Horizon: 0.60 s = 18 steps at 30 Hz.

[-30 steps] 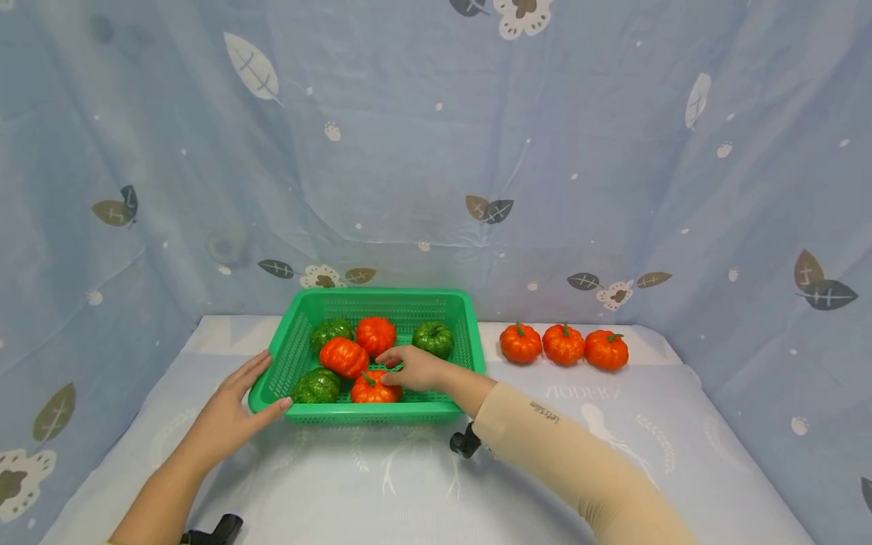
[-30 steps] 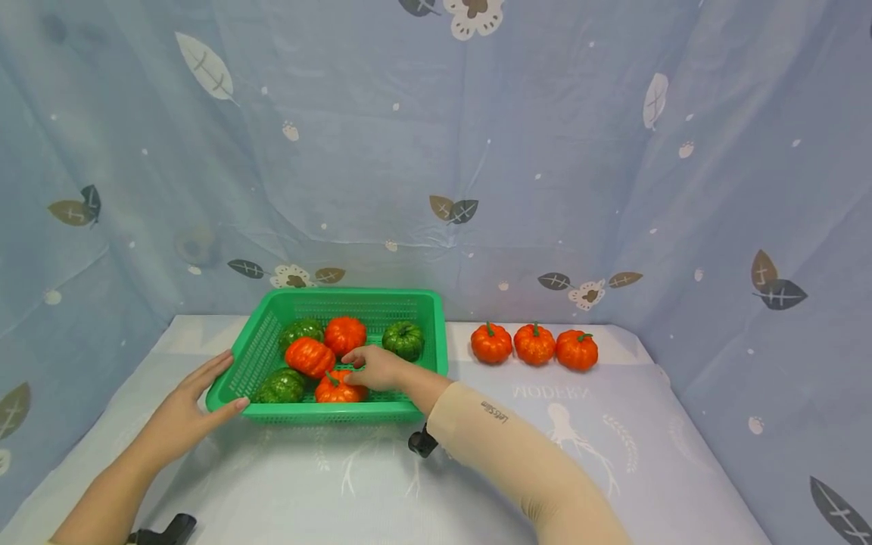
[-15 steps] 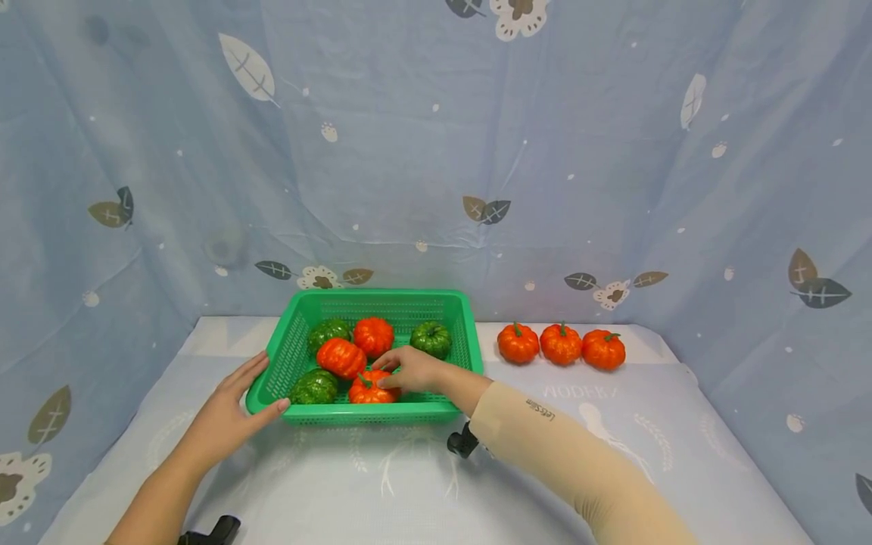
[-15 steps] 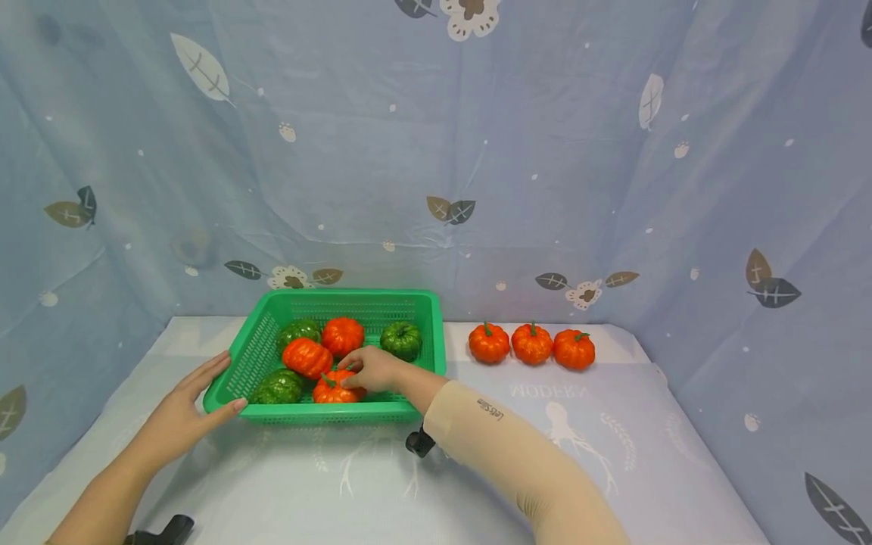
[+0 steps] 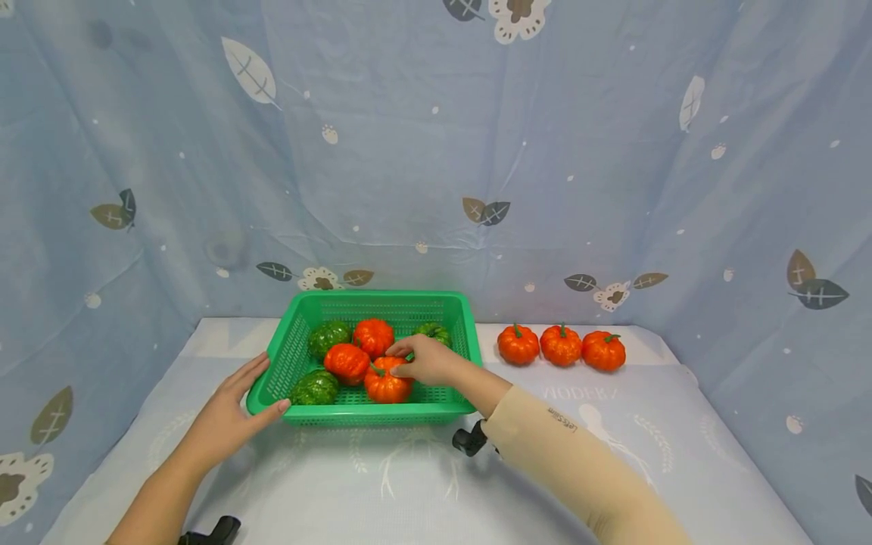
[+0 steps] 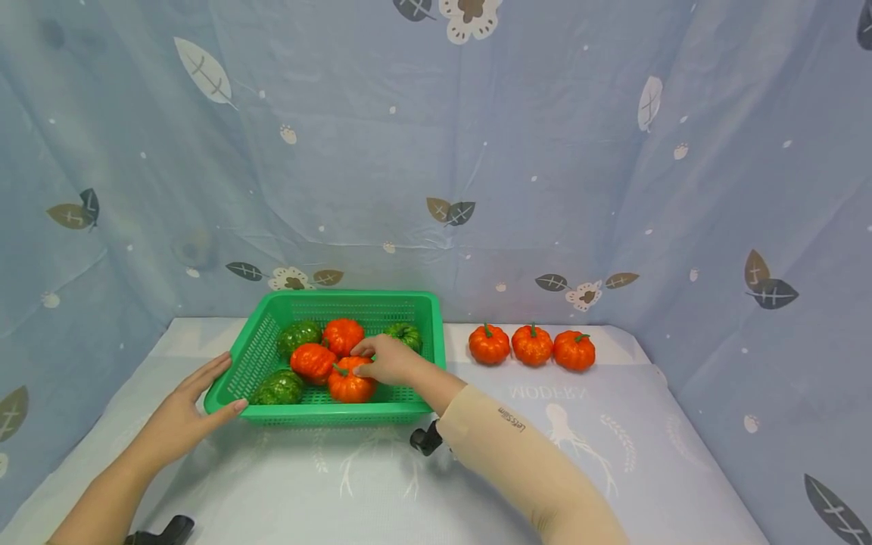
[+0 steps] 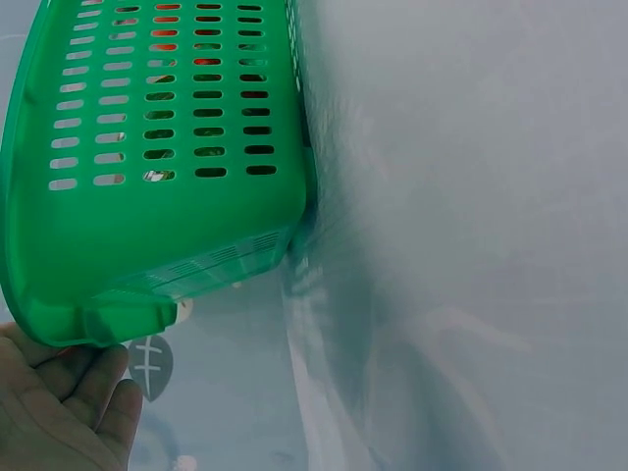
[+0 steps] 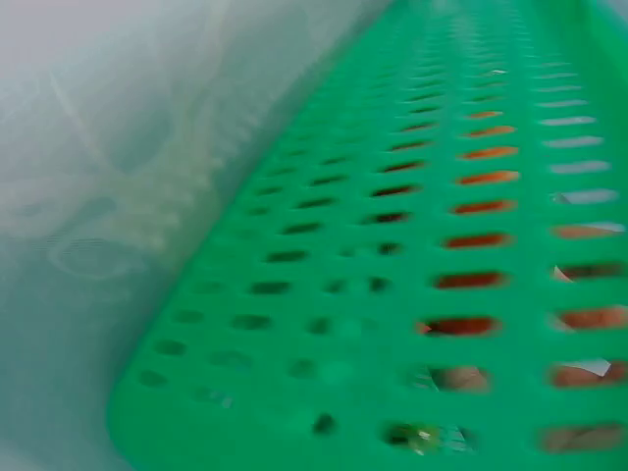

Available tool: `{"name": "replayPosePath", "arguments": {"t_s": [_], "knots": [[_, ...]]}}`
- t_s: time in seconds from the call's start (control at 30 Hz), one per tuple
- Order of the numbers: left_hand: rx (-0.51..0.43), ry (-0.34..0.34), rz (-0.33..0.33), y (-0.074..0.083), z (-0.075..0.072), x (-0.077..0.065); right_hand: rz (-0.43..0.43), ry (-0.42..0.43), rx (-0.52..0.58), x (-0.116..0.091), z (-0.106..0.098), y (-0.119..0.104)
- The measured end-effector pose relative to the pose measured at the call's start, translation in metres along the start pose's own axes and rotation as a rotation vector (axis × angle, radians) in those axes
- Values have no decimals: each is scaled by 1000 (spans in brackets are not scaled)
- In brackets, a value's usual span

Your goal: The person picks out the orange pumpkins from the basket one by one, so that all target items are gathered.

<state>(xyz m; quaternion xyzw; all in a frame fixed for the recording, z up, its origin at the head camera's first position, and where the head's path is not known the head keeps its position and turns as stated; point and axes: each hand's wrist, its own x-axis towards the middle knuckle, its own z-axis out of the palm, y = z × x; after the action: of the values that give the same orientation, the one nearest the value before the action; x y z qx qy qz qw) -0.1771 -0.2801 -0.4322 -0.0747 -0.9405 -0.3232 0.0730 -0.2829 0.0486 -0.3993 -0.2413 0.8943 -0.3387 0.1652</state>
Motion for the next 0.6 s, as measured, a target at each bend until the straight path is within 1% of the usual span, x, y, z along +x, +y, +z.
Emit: {"name": "replayPosePath", "arguments": {"t_s": [0.17,0.3,0.37,0.6], "knots": [[-1,-5,-7,0,0,-1,-22,56,54,-14,-17,-5],[-1,-2,-2,1,0,-1,-57,98,156,-30,-31,-6],[1,0,4,1,0,0,-68,127,188,-41,-37,-5],[9,-2,1,1,-1,-1,-75,268,171,-77,-55,3]]}}
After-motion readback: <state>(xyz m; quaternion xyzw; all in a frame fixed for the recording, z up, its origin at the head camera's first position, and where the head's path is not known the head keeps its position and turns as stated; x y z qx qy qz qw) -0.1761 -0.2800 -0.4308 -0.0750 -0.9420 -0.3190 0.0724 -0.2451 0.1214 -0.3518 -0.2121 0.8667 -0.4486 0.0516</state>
